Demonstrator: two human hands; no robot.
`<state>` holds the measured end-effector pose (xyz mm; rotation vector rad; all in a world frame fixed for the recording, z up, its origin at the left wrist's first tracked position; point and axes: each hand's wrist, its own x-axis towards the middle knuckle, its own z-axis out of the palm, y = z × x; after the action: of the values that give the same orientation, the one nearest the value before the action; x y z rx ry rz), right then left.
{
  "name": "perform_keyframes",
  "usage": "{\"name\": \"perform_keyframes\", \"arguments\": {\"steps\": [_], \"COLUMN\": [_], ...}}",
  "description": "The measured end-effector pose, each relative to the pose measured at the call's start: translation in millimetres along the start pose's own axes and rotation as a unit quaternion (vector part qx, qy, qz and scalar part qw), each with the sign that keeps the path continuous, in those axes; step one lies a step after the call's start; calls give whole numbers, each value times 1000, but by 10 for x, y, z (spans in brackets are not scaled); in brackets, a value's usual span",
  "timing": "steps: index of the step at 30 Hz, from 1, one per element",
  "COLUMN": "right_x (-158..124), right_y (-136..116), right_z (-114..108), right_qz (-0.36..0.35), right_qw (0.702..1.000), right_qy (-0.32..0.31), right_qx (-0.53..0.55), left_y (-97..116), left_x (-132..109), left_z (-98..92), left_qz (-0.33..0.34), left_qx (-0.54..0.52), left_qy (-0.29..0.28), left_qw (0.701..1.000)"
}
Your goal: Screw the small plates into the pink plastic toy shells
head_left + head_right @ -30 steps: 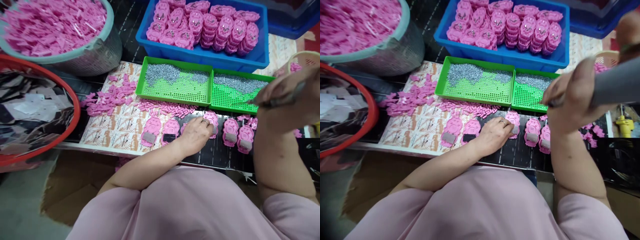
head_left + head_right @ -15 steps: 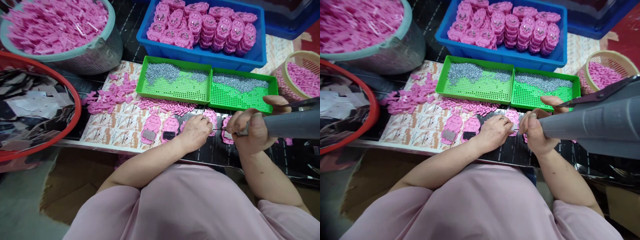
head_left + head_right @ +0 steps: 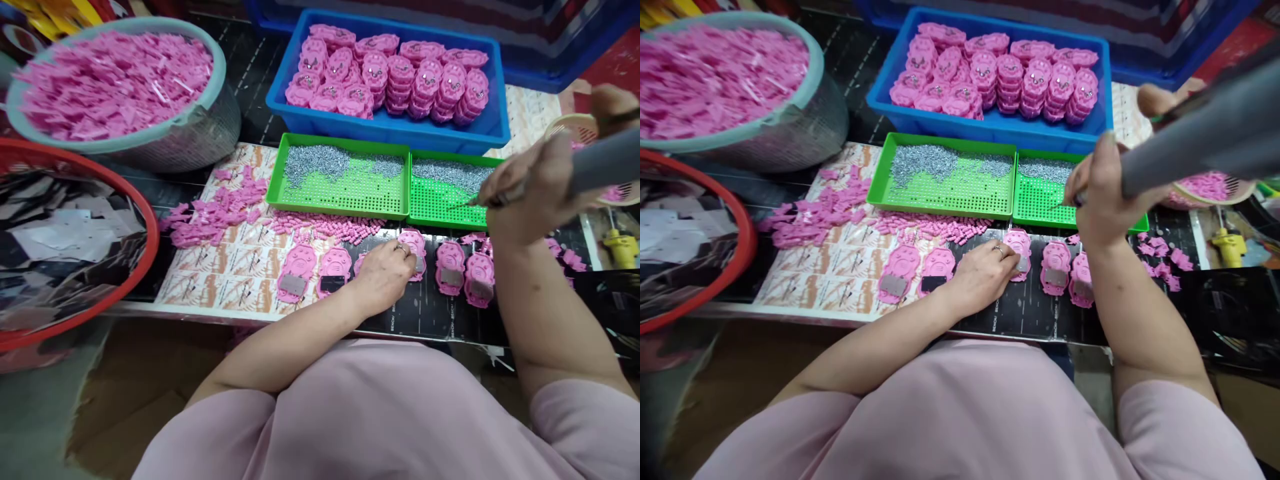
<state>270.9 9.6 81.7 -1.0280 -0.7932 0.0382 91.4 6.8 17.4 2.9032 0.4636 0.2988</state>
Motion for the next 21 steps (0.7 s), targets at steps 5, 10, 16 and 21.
{"name": "perform_keyframes", "arguments": {"steps": [5,10,16,21], "right_x": [257,260,258,314], "right_y": [472,590,703,637], "right_z": [106,129,173,187], "right_qz": [-66,-67,-90,-93], "right_qw": [996,995,994,995], "right_qy": [-19,-50,-58,-17], "right_qx": [-51,-47,-20,-12], "left_y": [-10,-14,-18,-21], "left_x": [-3,-6,-18,-13], "left_z": [-24,-28,-11,-7], "left_qz": [8,8,11,13], "left_qx": [-6,-4,-6,-9], "left_qy": [-4,-3,3,-1], "left_qw": [1000,1000,1000,1000]}}
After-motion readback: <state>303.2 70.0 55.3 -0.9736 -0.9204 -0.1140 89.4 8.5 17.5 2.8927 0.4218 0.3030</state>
